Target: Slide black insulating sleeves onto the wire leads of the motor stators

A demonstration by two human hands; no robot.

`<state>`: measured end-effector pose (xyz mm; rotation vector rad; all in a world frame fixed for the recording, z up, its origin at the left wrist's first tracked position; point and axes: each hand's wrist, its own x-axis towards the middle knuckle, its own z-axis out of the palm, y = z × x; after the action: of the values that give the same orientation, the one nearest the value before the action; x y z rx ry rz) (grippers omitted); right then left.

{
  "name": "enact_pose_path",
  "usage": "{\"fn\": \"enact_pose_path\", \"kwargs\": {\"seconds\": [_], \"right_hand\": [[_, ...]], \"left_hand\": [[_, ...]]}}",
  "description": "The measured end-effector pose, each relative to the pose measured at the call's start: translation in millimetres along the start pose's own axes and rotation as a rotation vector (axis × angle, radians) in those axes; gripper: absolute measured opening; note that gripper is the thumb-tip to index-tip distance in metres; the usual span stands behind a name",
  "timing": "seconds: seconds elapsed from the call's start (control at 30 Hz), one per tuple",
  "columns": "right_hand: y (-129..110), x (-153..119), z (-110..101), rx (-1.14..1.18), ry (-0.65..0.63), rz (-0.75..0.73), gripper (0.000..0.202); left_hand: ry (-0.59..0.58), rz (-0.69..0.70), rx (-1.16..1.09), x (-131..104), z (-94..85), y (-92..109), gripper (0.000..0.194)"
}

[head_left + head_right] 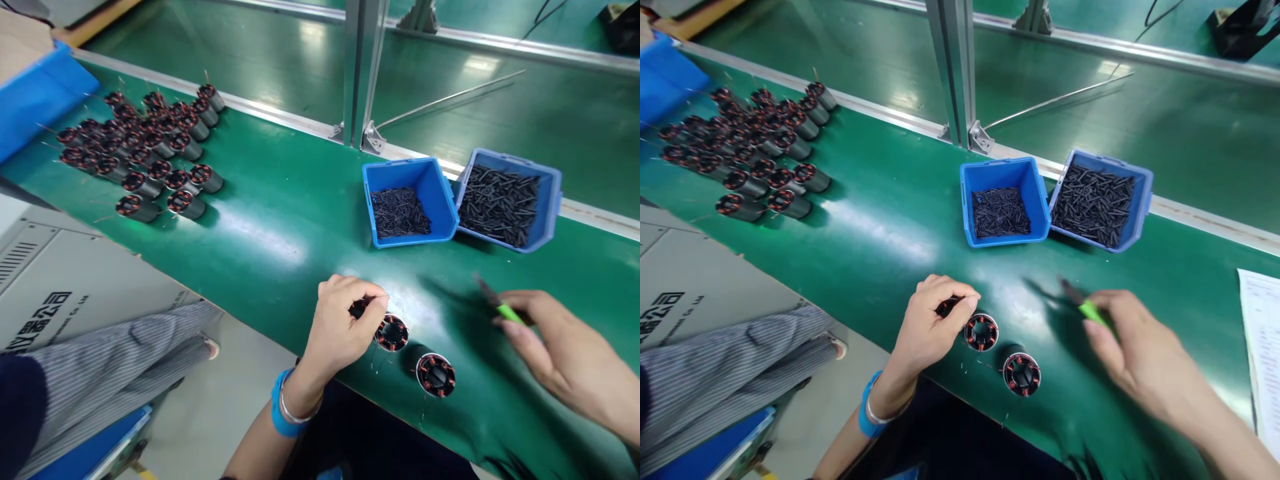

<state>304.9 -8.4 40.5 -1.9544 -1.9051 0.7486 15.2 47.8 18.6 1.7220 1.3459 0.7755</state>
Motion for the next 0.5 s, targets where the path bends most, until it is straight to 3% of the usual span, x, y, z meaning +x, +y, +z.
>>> {"fn": "enact_pose_path", "kwargs": {"seconds": [0.1,0.17,0.3,0.5], "right_hand": [[-41.0,5.2,11.8,0.030,-0.242,-0.021,0.034],[-61.8,9.9,17.0,0.015,-0.320,-0.055,0.040],[-82.2,17.7,18.9,-0.024,-0.349,-0.103,0.042],[-89.7,18.1,17.4,-0.040,-0.360,-0.124,0.035]], "left_hand": [[0.039,0.003,0.003,-0.6,1.9,0.2,0.016],[0.048,0.008,0.006,-0.9,2.4,0.2,0.016],[0.055,0.015,0.004,-0.9,2.4,0.3,0.015],[0.054,0.004,-0.005,-0.6,1.7,2.0,0.014]]}}
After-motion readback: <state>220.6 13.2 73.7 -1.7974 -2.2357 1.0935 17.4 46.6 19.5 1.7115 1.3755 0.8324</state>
